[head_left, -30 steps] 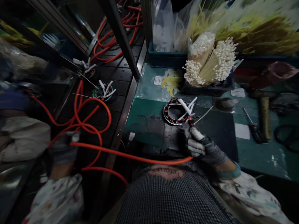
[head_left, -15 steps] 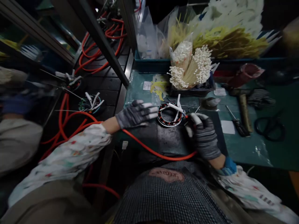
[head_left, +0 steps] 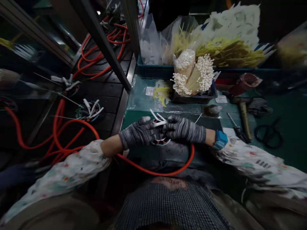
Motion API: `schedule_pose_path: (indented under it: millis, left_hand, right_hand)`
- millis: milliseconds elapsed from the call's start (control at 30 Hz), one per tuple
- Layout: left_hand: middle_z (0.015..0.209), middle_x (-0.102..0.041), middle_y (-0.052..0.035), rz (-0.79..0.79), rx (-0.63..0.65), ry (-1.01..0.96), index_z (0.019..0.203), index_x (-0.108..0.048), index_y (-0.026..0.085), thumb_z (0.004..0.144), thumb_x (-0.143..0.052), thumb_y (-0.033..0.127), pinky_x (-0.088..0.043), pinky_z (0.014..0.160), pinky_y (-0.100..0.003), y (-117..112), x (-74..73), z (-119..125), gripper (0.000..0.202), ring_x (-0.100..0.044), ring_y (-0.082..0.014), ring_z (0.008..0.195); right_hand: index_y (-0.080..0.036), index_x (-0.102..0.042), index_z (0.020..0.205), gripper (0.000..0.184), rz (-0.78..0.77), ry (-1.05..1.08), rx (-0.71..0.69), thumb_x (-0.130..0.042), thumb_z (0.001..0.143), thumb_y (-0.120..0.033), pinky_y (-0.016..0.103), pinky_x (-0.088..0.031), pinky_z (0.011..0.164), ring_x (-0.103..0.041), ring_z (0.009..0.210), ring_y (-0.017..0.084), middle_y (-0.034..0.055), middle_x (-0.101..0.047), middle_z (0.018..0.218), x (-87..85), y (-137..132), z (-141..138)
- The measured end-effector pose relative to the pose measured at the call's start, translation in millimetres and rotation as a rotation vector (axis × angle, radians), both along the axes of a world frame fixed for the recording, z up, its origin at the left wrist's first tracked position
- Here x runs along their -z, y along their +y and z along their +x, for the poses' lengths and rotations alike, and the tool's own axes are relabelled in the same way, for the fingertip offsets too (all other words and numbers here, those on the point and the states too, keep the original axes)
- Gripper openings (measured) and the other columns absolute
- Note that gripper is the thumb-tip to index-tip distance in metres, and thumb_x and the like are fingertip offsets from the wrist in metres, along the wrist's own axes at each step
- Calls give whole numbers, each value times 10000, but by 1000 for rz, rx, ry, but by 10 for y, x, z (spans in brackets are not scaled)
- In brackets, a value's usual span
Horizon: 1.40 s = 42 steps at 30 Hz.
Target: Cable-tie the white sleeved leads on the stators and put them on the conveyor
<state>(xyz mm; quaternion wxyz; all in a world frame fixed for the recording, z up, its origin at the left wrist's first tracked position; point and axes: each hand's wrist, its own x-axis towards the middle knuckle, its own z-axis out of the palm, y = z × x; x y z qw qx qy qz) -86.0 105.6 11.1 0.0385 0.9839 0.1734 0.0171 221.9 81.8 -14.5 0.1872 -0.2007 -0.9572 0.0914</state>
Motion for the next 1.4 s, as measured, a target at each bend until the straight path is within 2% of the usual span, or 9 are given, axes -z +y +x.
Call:
schedule_pose_path:
  millis: [200, 400, 567, 700, 833, 967, 1133, 1267, 1400]
  left_hand:
    - [915, -788, -37, -33, -20, 22, 863, -807, 291, 870, -871, 470, -425, 1087, -522, 1, -212, 27, 190, -668, -313, 1065]
    - [1306, -750, -139, -187, -456, -130, 1366, -739, 245, 698, -904, 763, -356, 1204, -632, 114, -423, 552, 860, -612, -416, 1316]
    - [1037, -814, -60, -556, -624, -313, 1217, -707, 201, 904, -832, 401, -526, 1145, -523, 290, -188, 885, 392, -771, -250, 989]
    - [1110, -825, -71, -636, -584, -577, 1183, -679, 203, 978, -738, 259, -615, 1007, -411, 237, -98, 815, 221, -791, -195, 987]
    - [1079, -843, 2, -398, -397, -442, 1002, -761, 280, 959, -732, 194, -353, 1312, -629, 29, -156, 694, 100, -766, -238, 1161]
    - [1183, -821, 6, -146, -308, -294, 1072, -773, 323, 970, -690, 202, -307, 1323, -642, -95, -217, 697, 179, -692, -275, 1277]
    - [1167, -801, -31, -167, -269, -287, 1062, -787, 273, 966, -644, 243, -272, 1330, -619, -117, -319, 712, 175, -691, -287, 1215]
    - [1122, -799, -56, -243, -228, -293, 1060, -799, 258, 989, -662, 380, -256, 1317, -671, -176, -374, 691, 196, -703, -307, 1168]
    - [1140, -823, -89, -25, -253, -240, 1114, -794, 238, 1083, -604, 392, -415, 1268, -603, -344, -237, 760, 246, -733, -309, 1202]
  right_hand:
    - [-360, -785, 1229, 261, -75, 341, 339, -658, 1063, -203, 460, -631, 1107, -704, 1296, 241, 8, -797, 1289, 327, -423, -124]
    - [-296, -694, 1402, 333, -468, 630, 932, -632, 1075, -313, 461, -691, 978, -796, 1083, 250, 84, -813, 1254, 214, -1044, -83]
    - [-288, -789, 1272, 269, -561, 611, 898, -647, 1057, -367, 509, -661, 1041, -805, 1095, 280, 68, -854, 1201, -48, -981, -20]
    - [-262, -800, 1141, 227, -586, 561, 906, -626, 1045, -373, 495, -666, 975, -797, 987, 270, 71, -858, 1081, 71, -696, 0]
    - [-256, -783, 1124, 224, -476, 661, 970, -649, 998, -384, 557, -617, 1067, -767, 1070, 298, 99, -830, 1122, 151, -597, -122]
    - [-313, -714, 1358, 383, -655, 859, 782, -738, 992, -423, 507, -621, 1083, -748, 1201, 284, 84, -780, 1327, -185, -765, -256]
    - [-297, -796, 999, 157, -739, 882, 711, -864, 927, -419, 454, -651, 1006, -775, 1041, 255, 37, -821, 1047, -538, -918, -239]
    - [-285, -810, 983, 204, -749, 853, 850, -881, 891, -454, 450, -689, 861, -804, 891, 269, 40, -857, 967, -452, -960, -200]
    - [-289, -786, 974, 190, -595, 836, 1032, -863, 884, -438, 433, -682, 776, -794, 796, 262, 35, -851, 893, -312, -911, -301]
